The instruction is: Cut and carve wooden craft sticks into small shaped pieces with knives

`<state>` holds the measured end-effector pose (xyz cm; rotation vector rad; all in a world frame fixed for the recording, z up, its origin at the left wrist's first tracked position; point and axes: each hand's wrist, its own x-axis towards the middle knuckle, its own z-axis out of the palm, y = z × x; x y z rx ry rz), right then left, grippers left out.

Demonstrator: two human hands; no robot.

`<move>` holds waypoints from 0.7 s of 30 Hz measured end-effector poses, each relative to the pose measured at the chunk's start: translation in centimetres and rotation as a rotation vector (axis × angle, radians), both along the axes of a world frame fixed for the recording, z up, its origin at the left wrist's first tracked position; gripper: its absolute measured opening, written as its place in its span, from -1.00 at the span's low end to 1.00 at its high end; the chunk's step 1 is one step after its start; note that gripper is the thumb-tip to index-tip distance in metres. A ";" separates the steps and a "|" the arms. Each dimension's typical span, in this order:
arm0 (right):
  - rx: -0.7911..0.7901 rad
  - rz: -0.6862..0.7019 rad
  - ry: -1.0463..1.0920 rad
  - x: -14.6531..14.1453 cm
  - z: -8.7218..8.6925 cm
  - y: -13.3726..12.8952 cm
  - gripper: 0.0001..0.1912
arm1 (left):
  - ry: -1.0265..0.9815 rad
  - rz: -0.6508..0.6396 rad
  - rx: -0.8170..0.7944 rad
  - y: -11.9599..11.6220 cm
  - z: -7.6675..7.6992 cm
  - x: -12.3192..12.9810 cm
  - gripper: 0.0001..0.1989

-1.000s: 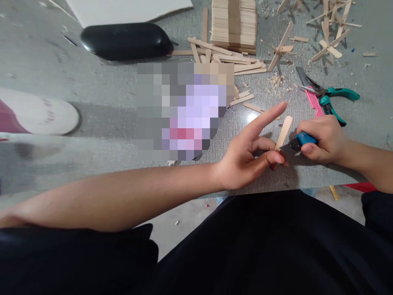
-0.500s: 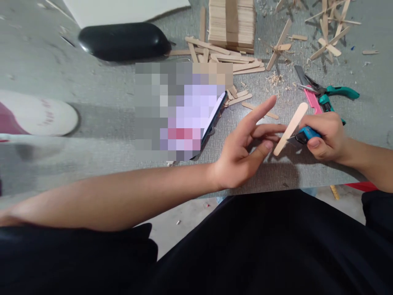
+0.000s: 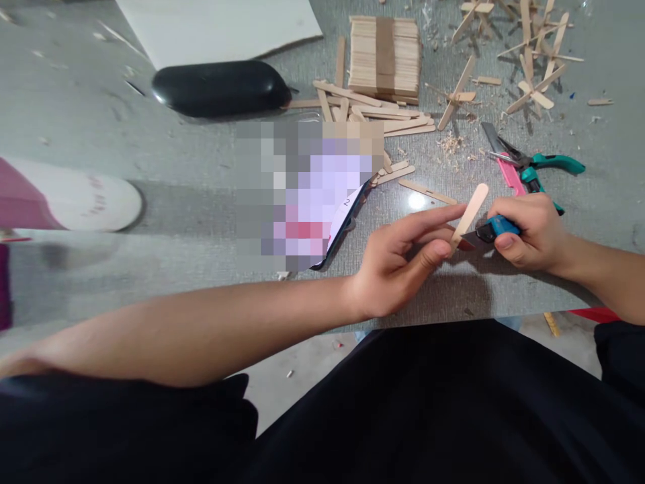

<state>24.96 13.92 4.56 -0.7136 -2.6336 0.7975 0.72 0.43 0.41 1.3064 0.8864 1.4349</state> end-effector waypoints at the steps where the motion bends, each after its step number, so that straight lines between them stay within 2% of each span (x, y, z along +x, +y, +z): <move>1: -0.001 -0.001 -0.002 0.1 -0.1 0.0 -0.22 | -0.007 -0.007 -0.006 0.0 0.1 0.1 -0.53; 4: 0.011 -0.013 -0.027 0.3 -0.5 -0.1 -0.22 | -0.052 -0.034 -0.079 -0.1 0.4 0.2 -0.56; 10: 0.023 -0.013 -0.063 0.2 -0.5 -0.2 -0.16 | -0.136 -0.041 -0.142 -0.2 1.2 0.4 -0.75; 17: 0.007 -0.037 -0.177 -0.1 0.1 -0.5 -0.14 | -0.078 -0.053 -0.276 0.1 1.5 0.2 -0.55; 21: -0.017 -0.001 -0.223 -0.1 0.5 -0.3 -0.16 | -0.090 -0.060 -0.322 0.1 1.8 0.3 -0.49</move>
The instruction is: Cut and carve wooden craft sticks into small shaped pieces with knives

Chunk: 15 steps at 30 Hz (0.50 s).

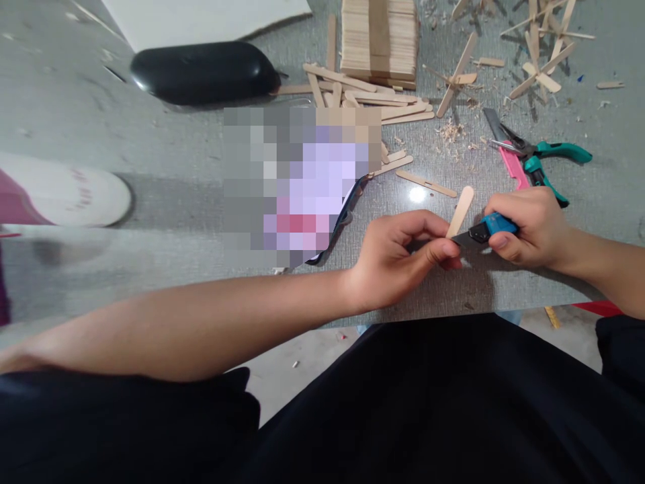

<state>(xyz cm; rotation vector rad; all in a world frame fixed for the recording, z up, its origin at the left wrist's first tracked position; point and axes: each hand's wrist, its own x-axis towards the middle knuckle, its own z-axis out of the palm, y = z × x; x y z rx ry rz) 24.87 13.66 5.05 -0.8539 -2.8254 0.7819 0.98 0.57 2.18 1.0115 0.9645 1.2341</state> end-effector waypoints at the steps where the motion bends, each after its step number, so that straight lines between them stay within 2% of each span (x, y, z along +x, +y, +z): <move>1: -0.005 0.010 -0.002 0.0 0.1 0.1 -0.17 | -0.001 0.000 -0.007 0.0 0.1 0.0 -0.48; 15: 0.009 -0.028 -0.081 -0.4 0.9 0.1 -0.17 | 0.023 0.080 -0.015 0.1 0.4 0.4 -0.45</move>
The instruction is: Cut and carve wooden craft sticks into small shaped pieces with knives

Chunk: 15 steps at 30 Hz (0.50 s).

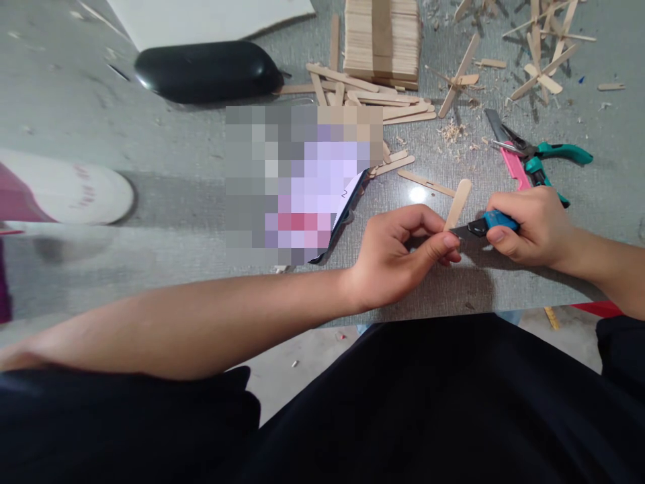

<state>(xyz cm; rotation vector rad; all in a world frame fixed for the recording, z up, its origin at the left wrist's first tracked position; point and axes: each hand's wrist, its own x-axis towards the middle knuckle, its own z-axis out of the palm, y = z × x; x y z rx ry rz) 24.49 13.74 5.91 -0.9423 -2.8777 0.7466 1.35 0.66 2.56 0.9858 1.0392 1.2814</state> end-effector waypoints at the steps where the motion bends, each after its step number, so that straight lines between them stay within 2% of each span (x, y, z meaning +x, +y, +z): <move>1: 0.007 -0.004 -0.004 0.0 0.0 0.0 -0.17 | -0.001 0.003 -0.002 0.0 0.0 0.0 -0.45; 8: 0.023 0.003 -0.006 0.0 -0.2 0.0 -0.21 | 0.003 -0.008 -0.085 0.0 0.5 0.1 -0.38; 15: 0.021 0.043 -0.020 -0.2 -0.4 -0.2 -0.03 | 0.035 -0.190 -0.096 0.5 0.9 -0.5 -0.43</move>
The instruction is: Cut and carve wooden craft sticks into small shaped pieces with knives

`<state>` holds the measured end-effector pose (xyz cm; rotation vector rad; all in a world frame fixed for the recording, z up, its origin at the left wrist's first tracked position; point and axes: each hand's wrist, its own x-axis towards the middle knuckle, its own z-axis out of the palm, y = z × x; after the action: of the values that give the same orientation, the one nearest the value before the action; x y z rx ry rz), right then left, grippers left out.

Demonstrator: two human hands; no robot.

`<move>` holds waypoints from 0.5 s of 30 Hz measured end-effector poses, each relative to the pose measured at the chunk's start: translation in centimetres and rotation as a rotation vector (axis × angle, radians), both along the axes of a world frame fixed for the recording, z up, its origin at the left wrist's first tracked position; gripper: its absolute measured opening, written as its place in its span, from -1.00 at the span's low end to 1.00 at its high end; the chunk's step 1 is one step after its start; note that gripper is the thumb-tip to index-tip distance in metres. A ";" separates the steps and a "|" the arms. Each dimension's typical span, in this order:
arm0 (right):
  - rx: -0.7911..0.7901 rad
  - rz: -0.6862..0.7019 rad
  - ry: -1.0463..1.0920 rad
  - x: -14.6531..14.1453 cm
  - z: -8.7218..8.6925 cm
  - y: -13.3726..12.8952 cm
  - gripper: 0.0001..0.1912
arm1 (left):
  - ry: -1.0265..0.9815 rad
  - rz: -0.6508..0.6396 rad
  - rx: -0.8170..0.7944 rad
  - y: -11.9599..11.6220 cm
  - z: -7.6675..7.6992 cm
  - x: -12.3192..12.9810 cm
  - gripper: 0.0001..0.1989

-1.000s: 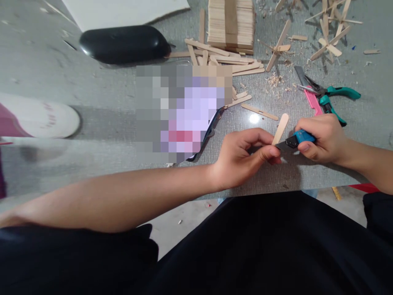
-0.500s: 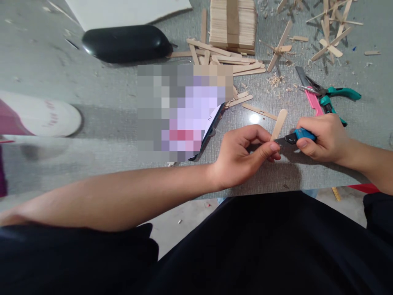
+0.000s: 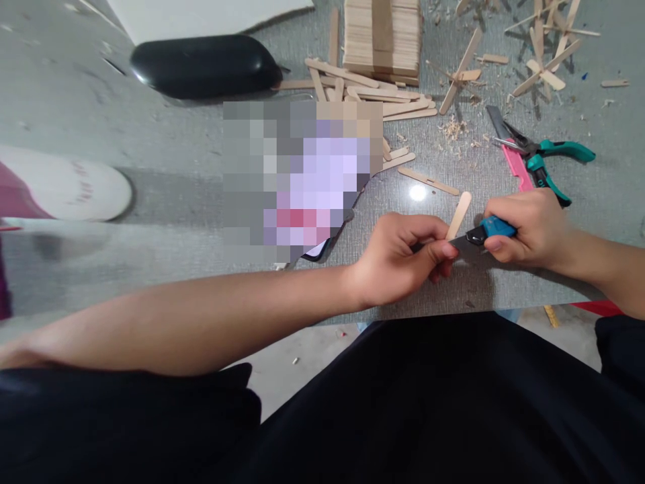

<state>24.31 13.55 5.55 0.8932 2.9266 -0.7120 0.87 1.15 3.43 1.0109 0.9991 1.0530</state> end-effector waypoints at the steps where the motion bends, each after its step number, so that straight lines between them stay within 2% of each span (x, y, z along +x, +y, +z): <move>1: -0.003 0.009 0.000 0.0 0.0 0.0 -0.03 | 0.017 -0.008 0.012 0.0 0.0 0.0 -0.44; 8: -0.001 0.048 0.010 0.1 -0.6 0.0 -0.02 | 0.146 0.005 0.227 -0.2 -0.3 0.0 -0.65; 15: 0.030 0.052 0.038 -0.1 -0.7 -0.1 -0.03 | 0.176 0.013 0.257 -0.3 -0.4 0.0 -0.73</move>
<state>24.21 13.45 4.88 0.8117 2.9894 -0.6926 0.91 0.85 3.01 1.3273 1.0302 1.1380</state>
